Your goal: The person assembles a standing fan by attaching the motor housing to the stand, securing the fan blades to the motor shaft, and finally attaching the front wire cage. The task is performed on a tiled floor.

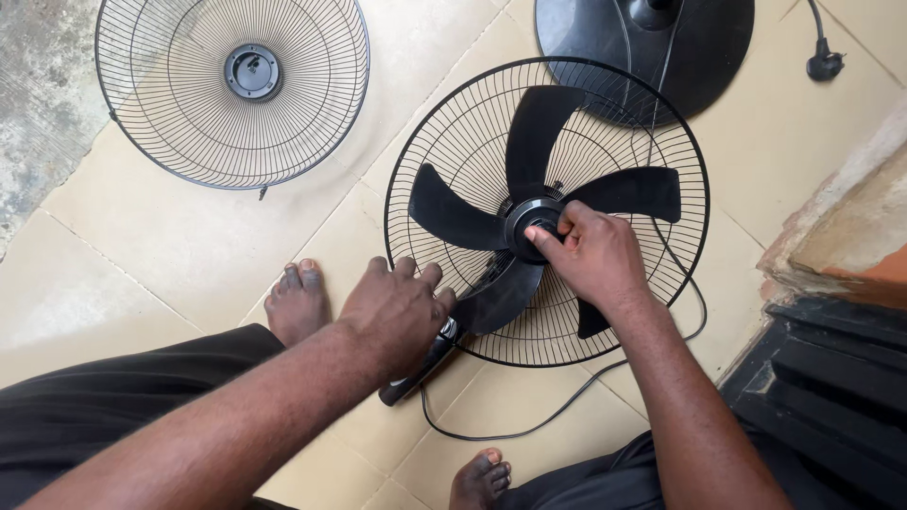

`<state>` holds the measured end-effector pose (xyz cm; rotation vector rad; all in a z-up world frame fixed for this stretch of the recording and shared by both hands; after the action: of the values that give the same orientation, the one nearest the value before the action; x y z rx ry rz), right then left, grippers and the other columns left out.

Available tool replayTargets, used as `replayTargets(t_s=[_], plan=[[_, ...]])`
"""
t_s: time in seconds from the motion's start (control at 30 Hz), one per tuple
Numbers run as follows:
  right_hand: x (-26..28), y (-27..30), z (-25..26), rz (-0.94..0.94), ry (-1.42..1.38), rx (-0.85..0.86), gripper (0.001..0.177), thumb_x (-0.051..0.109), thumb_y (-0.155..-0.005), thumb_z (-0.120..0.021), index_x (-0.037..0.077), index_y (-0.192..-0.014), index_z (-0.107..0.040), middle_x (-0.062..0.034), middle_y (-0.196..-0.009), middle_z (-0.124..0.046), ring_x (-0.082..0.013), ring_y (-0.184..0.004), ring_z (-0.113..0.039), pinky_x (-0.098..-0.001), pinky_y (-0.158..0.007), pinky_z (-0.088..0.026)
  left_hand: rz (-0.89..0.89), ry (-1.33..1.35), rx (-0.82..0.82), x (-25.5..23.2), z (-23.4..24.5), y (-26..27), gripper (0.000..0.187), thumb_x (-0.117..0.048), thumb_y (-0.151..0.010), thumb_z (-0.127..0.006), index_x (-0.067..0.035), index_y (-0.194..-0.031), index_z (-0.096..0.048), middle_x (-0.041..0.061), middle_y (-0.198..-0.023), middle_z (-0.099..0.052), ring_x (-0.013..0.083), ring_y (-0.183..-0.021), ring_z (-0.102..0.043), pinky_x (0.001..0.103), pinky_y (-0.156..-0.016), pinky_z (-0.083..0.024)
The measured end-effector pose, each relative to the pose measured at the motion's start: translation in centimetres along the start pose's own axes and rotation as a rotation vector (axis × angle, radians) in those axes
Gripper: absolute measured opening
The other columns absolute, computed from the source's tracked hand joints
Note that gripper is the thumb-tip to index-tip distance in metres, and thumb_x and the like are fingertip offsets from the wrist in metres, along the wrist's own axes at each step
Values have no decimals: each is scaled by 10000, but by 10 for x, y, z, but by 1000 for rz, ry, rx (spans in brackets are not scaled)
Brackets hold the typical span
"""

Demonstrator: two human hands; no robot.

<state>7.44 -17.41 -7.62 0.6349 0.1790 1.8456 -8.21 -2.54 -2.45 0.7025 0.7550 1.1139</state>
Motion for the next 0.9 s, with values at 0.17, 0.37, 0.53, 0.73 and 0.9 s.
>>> replayTargets(t_s=[0.17,0.37,0.53,0.73,0.9], plan=[[6,5,11,28,-83,50,400,381,-817,-825,108,-1068,-675,-14,-670,-640,-132,-637,-664,-318,-626,-567,78,-33,-12,17,-15,-12,642,-237,-920,-690,-89,-1485,-425,206,-1555,-329,322,-1258,-489,456,-931,-490],[13,19,6,146,10,18,428,293,-824,-820,266,-1239,-717,22,-867,-648,-89,-727,-677,-284,-687,-588,57,-17,1,11,-19,-15,606,-278,-956,-643,-109,-1496,-426,186,-1586,-316,294,-1272,-494,439,-933,-501],[15,26,1,268,-4,-83,359,237,-883,-779,227,-1237,-729,11,-898,-660,-74,-769,-694,-275,-706,-590,40,-57,38,6,-20,-13,519,-268,-998,-612,-99,-1468,-471,166,-1470,-440,269,-1202,-534,414,-914,-502],[4,21,-3,174,-17,-52,370,284,-881,-801,110,-1188,-687,-14,-802,-685,-104,-746,-687,-308,-711,-584,37,-89,47,3,-18,-10,469,-253,-1001,-614,-89,-1427,-508,168,-1426,-459,249,-1174,-536,404,-908,-503],[1,20,-1,147,-45,-25,397,297,-859,-827,85,-1155,-669,-52,-817,-665,-131,-763,-675,-302,-694,-589,40,-93,90,6,-24,-9,473,-282,-1023,-591,-100,-1446,-483,163,-1369,-482,251,-1168,-537,414,-923,-501]])
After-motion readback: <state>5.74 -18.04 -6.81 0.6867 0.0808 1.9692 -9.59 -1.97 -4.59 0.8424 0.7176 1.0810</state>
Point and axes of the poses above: each hand's wrist, its own y-axis away from the middle knuckle, its own z-axis out of the back of the hand, x = y × z, the point moved 10 cm from there along -y, towards the middle knuckle
